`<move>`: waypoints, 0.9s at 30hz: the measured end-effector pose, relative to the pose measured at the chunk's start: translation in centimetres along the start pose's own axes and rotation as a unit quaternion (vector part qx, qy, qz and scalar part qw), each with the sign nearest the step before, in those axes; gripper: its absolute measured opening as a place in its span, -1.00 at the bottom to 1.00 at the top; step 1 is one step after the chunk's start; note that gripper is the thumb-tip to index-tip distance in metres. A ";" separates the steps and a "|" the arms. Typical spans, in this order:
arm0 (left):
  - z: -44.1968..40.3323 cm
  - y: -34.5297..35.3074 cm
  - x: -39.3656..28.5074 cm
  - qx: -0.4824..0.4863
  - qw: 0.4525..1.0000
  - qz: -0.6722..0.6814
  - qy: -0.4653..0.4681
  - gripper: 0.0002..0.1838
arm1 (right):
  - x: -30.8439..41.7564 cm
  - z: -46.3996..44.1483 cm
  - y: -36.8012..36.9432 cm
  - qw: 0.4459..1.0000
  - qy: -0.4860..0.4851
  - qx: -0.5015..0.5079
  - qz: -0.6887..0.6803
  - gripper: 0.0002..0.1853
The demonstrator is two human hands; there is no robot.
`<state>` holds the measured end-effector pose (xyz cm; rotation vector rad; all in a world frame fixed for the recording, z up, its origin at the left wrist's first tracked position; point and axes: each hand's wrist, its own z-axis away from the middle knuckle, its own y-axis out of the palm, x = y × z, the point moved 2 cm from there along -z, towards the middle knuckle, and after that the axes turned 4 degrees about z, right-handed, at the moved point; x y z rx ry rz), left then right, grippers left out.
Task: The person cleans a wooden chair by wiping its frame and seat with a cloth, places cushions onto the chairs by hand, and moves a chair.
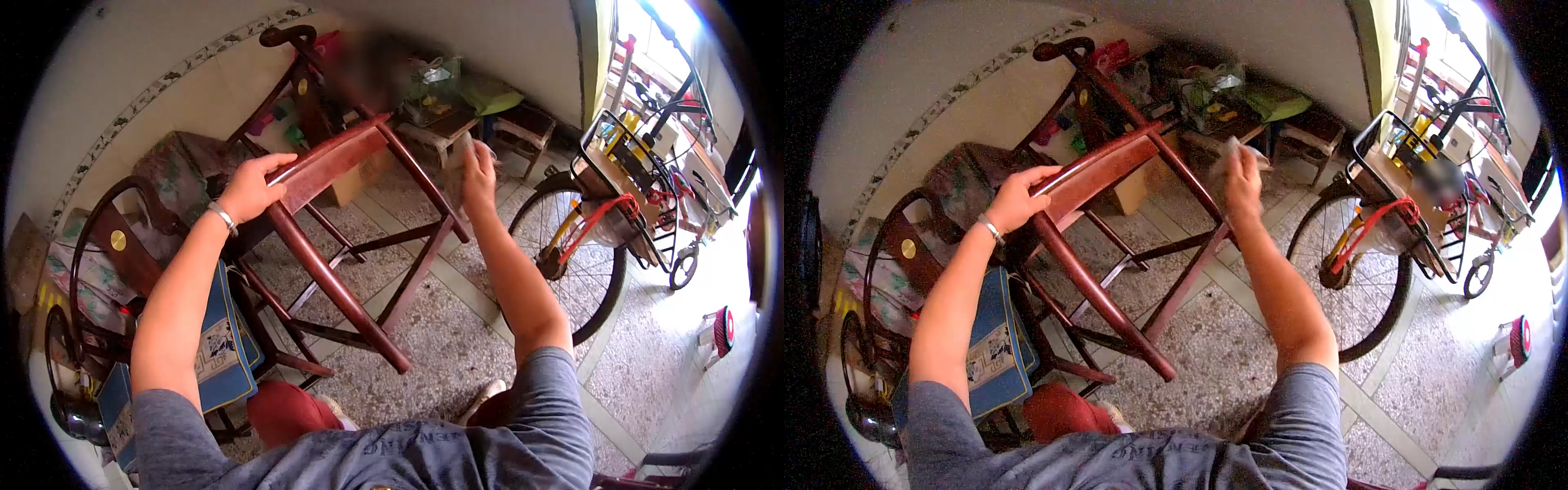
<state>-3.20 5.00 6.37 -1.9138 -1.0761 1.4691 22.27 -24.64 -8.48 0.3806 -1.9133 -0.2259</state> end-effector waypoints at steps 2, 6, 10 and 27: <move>0.1 0.1 -0.4 0.002 1.000 0.002 -0.013 -0.44 | 2.0 -1.4 4.1 0.975 -0.145 -0.001 0.167 -0.65; 0.3 0.6 -1.2 0.012 0.999 0.016 -0.028 -0.41 | -7.1 -5.1 7.0 0.813 -0.345 0.124 0.452 -0.42; -0.1 0.4 -1.7 0.002 0.998 0.023 -0.052 -0.41 | -9.7 -2.3 4.3 0.876 -0.155 0.246 0.386 -0.27; -2.0 2.7 -3.1 0.048 0.999 0.021 -0.011 -0.43 | -15.7 11.3 -12.0 0.908 -0.029 0.121 0.400 -0.43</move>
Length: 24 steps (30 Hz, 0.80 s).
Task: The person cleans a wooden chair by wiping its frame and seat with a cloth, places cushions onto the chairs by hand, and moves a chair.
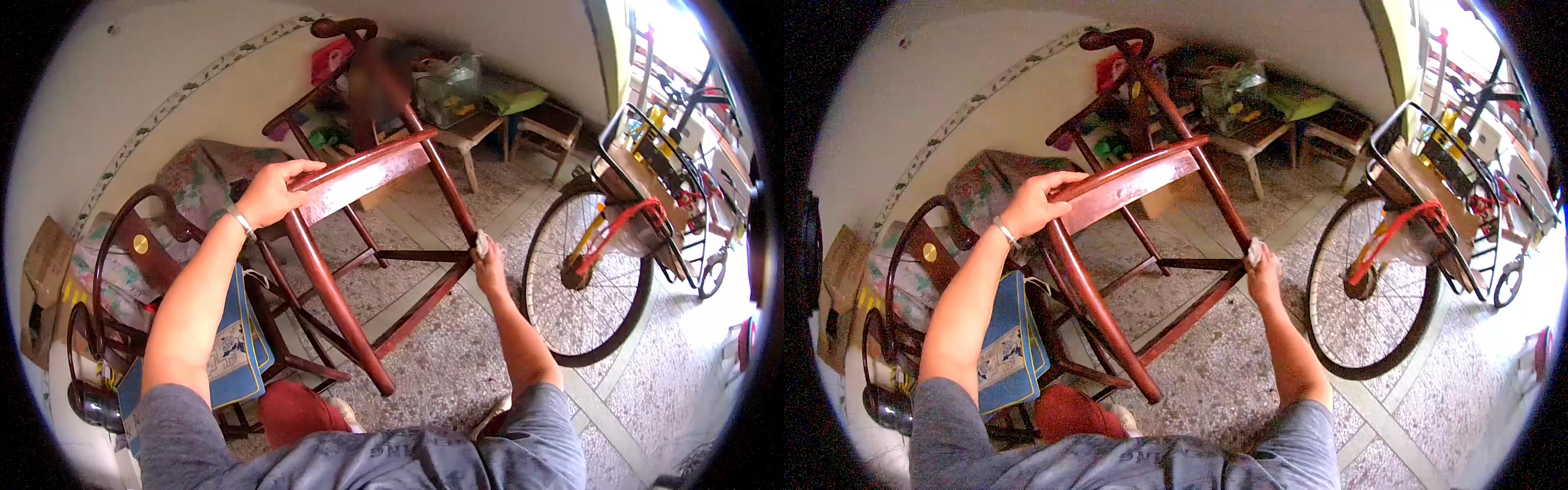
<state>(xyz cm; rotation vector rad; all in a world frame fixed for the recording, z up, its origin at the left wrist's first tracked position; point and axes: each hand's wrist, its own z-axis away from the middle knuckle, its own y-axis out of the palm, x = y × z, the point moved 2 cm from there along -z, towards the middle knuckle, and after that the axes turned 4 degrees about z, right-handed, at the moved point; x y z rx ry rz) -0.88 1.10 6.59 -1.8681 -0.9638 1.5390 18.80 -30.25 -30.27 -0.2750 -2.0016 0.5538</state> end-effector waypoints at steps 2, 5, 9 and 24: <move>-0.8 0.3 -0.6 0.018 1.000 0.004 0.014 -0.45 | 1.0 1.5 0.9 1.000 -0.010 -0.019 0.012 -0.38; -2.1 1.3 -2.3 0.017 0.999 -0.043 0.026 -0.50 | 2.1 3.1 3.0 0.998 -0.026 0.026 0.056 -0.41; -3.1 1.9 -2.9 0.030 0.997 -0.056 0.046 -0.50 | 8.3 5.8 1.7 0.988 -0.043 0.147 0.000 -0.54; -2.0 1.0 -1.4 0.059 0.998 -0.013 0.031 -0.43 | 14.9 13.9 -1.6 0.931 -0.255 0.249 0.085 -0.40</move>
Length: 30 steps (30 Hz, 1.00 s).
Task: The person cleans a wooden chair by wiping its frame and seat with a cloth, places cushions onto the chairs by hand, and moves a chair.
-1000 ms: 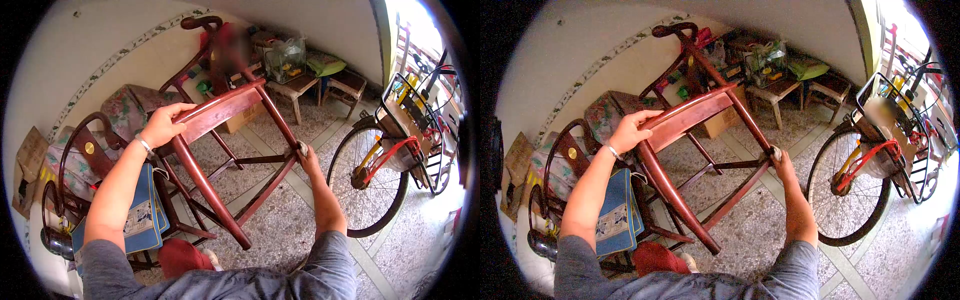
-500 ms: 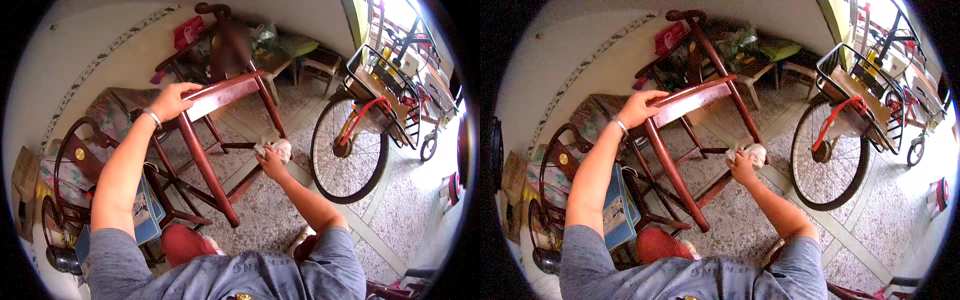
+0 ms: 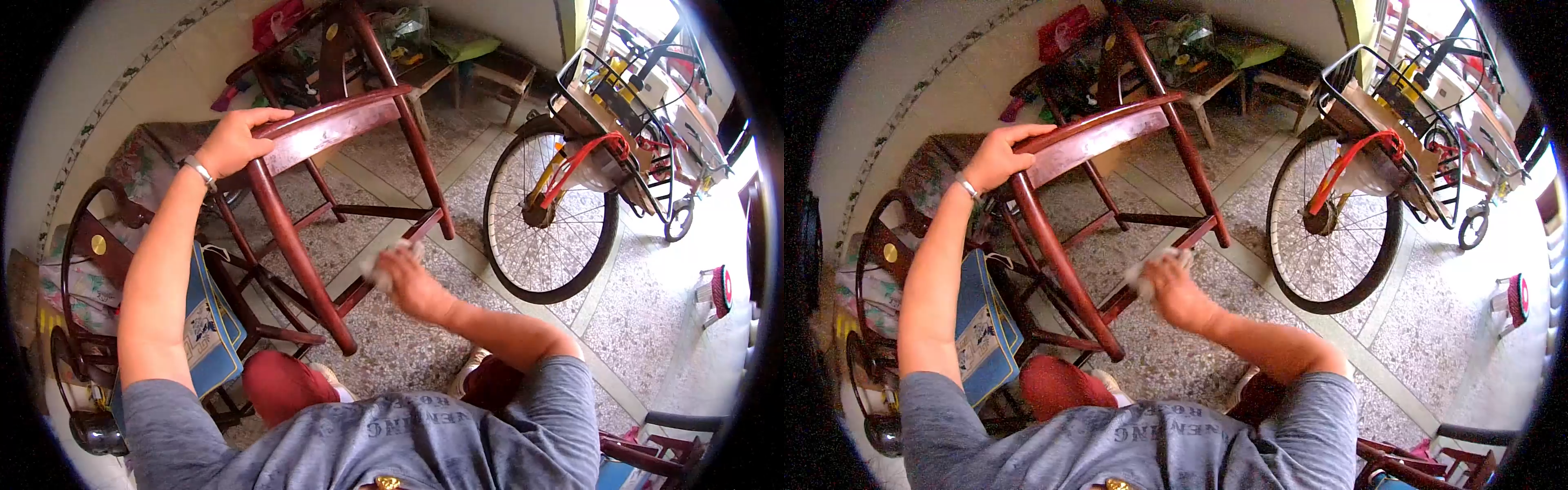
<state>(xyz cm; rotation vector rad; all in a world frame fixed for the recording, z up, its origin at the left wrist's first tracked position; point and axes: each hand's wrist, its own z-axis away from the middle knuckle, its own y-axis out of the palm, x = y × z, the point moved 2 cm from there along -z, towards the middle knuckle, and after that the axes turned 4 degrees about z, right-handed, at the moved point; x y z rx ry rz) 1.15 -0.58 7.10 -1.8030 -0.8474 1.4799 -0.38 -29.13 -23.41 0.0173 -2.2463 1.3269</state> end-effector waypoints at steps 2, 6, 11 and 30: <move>0.9 -0.3 -0.6 0.000 1.000 -0.006 -0.008 -0.43 | -5.0 -1.0 0.0 0.996 0.034 -0.017 0.083 -0.44; 1.7 -0.4 0.4 -0.009 1.000 0.014 0.003 -0.42 | -13.8 -2.2 -2.6 0.985 0.032 -0.040 0.164 -0.64; -0.1 0.7 0.2 -0.043 0.997 -0.065 0.016 -0.46 | -14.6 -5.1 -4.2 0.973 0.181 0.029 0.142 -0.70; 2.1 -2.9 3.1 -0.083 0.995 -0.045 -0.016 -0.45 | 3.8 -3.6 -4.7 0.981 -0.109 0.111 -0.114 -0.21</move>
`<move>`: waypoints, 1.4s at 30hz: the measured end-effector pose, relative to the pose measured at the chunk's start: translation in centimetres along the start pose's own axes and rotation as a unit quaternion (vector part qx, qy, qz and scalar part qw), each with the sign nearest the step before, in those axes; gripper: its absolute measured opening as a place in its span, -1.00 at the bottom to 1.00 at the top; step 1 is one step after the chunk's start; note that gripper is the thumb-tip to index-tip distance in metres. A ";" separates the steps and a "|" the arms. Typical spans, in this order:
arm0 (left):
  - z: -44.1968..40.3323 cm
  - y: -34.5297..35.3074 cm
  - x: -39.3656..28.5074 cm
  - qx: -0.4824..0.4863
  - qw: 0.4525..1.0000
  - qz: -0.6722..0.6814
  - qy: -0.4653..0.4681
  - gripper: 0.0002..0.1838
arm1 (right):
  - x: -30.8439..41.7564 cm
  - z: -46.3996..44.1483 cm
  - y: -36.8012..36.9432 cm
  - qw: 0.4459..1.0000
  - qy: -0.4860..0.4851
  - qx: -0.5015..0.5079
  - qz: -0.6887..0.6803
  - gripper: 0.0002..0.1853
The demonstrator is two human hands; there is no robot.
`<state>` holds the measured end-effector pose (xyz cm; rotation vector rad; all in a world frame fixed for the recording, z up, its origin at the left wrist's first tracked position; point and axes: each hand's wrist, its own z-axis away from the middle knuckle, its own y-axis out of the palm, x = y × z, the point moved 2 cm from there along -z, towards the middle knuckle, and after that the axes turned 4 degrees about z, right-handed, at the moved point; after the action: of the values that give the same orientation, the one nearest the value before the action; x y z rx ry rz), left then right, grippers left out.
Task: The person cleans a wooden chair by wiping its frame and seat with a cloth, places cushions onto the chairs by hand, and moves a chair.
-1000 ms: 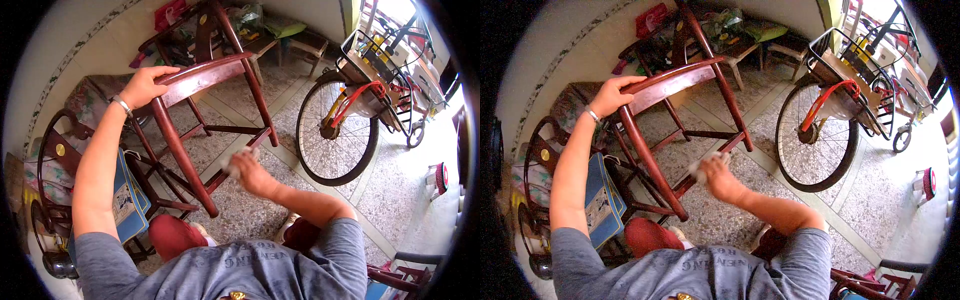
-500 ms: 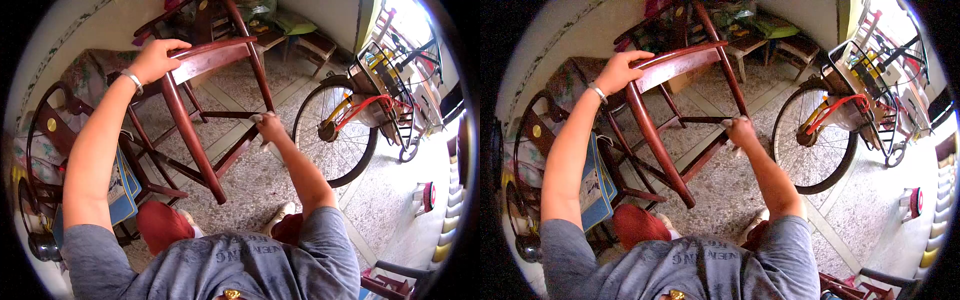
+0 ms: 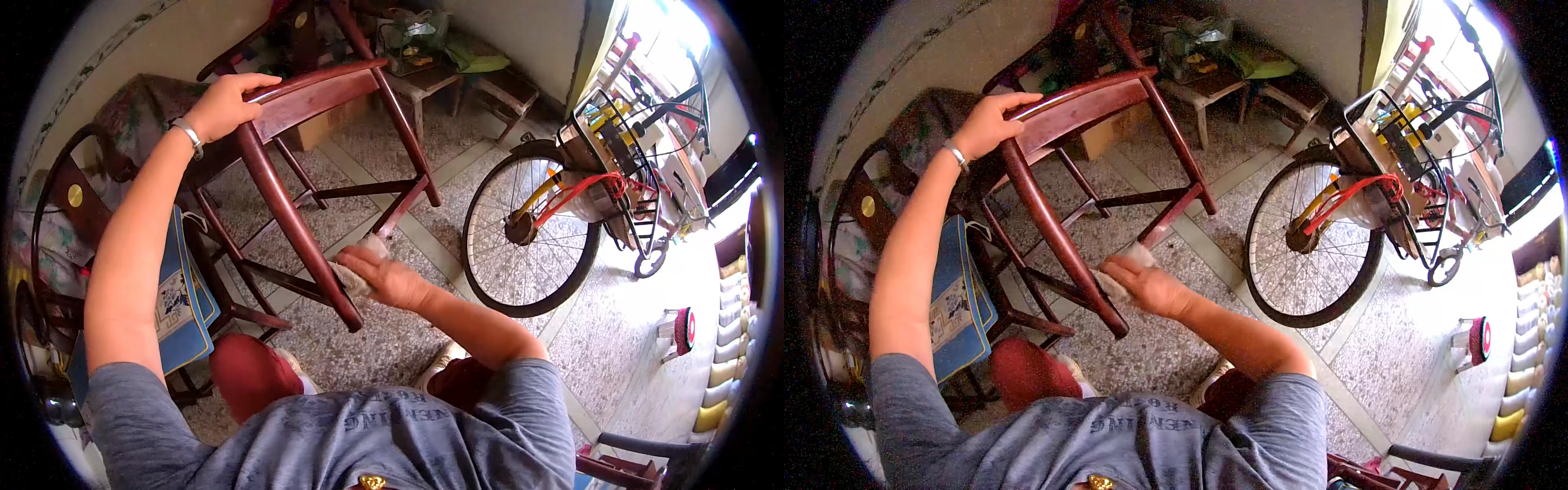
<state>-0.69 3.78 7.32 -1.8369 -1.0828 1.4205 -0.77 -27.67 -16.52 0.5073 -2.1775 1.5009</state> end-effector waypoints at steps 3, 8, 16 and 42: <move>1.4 -0.8 1.1 -0.010 1.000 0.011 -0.019 -0.44 | -6.9 0.3 0.7 0.990 0.070 -0.063 0.107 -0.20; 2.0 -1.9 3.8 -0.029 0.998 0.050 -0.014 -0.43 | -18.5 -1.3 -5.2 0.937 0.213 -0.197 0.193 -0.32; 2.5 -2.2 3.5 -0.032 0.997 0.058 -0.028 -0.43 | -24.0 -5.5 -5.4 0.918 0.215 -0.188 0.275 -0.11; 3.0 -1.8 3.9 -0.061 0.997 -0.011 -0.039 -0.48 | -20.5 -4.7 1.0 0.440 0.262 -0.505 -0.695 -0.76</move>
<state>-3.61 7.93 6.10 -1.8613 -1.2483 1.4524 16.50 -21.97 -27.12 0.8092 -0.9435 -0.5752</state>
